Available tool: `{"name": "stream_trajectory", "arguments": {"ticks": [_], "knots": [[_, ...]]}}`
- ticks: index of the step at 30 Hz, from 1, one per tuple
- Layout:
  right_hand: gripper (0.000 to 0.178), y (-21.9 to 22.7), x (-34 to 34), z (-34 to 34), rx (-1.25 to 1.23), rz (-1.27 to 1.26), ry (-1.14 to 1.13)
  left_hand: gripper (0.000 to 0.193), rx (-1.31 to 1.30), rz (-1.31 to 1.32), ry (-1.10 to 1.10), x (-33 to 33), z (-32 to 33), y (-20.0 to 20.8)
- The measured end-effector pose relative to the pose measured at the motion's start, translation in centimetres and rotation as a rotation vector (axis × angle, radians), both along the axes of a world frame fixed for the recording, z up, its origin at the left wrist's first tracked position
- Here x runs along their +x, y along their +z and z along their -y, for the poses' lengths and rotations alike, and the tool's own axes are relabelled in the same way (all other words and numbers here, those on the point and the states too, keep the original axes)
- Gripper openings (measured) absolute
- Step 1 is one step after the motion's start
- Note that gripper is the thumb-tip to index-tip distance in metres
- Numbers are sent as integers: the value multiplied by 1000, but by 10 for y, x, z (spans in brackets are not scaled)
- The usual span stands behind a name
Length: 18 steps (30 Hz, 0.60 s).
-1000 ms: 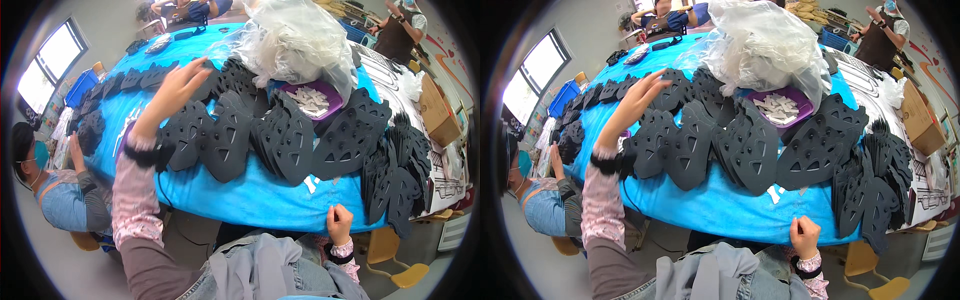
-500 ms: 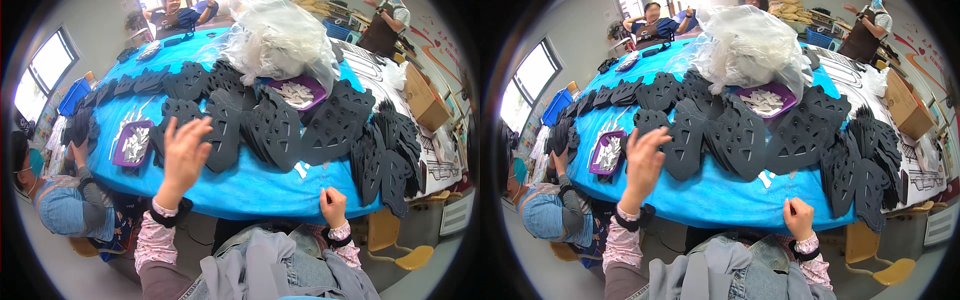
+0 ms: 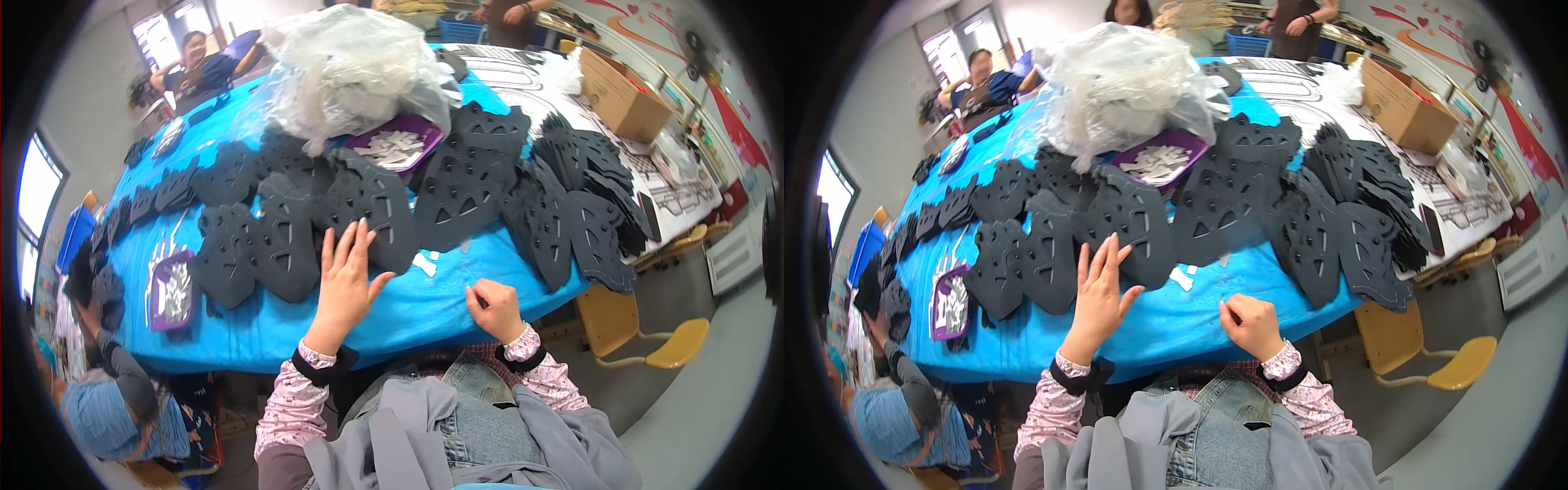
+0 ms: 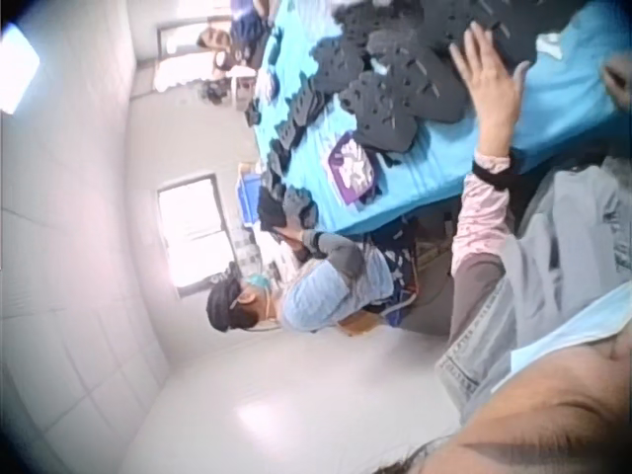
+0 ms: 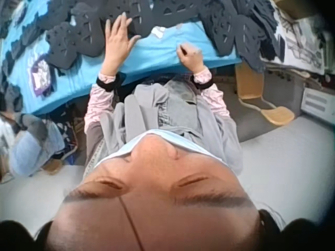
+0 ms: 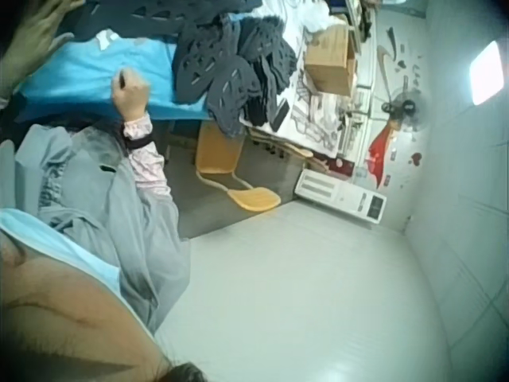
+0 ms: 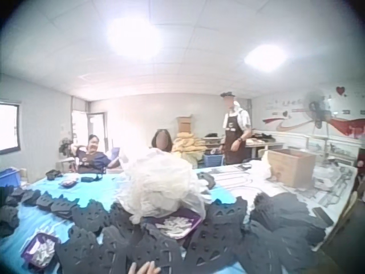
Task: Organize and stack black foam shoe upper components on a manufacturing table.
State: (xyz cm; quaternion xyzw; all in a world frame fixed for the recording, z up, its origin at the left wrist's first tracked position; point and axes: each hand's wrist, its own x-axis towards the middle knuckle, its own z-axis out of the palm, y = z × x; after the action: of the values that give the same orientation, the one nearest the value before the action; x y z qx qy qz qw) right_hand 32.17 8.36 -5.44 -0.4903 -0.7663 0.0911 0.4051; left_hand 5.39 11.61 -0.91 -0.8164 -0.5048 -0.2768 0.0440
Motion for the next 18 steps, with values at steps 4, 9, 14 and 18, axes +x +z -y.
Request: {"name": "stream_trajectory", "arguments": {"ticks": [4, 9, 14, 18], "knots": [[26, -2, 4, 0, 43, -8, 2, 76, 15, 19, 2, 5, 1, -14], [26, -4, 3, 0, 67, -32, 19, 72, -19, 4, 52, 14, 7, -38], [17, 10, -5, -1, -124, -74, 17, 70, -6, 13, 42, 6, 7, -36], [26, 57, -17, -31, -85, 20, 142, 71, -15, 95, 28, 4, 4, -38]]}}
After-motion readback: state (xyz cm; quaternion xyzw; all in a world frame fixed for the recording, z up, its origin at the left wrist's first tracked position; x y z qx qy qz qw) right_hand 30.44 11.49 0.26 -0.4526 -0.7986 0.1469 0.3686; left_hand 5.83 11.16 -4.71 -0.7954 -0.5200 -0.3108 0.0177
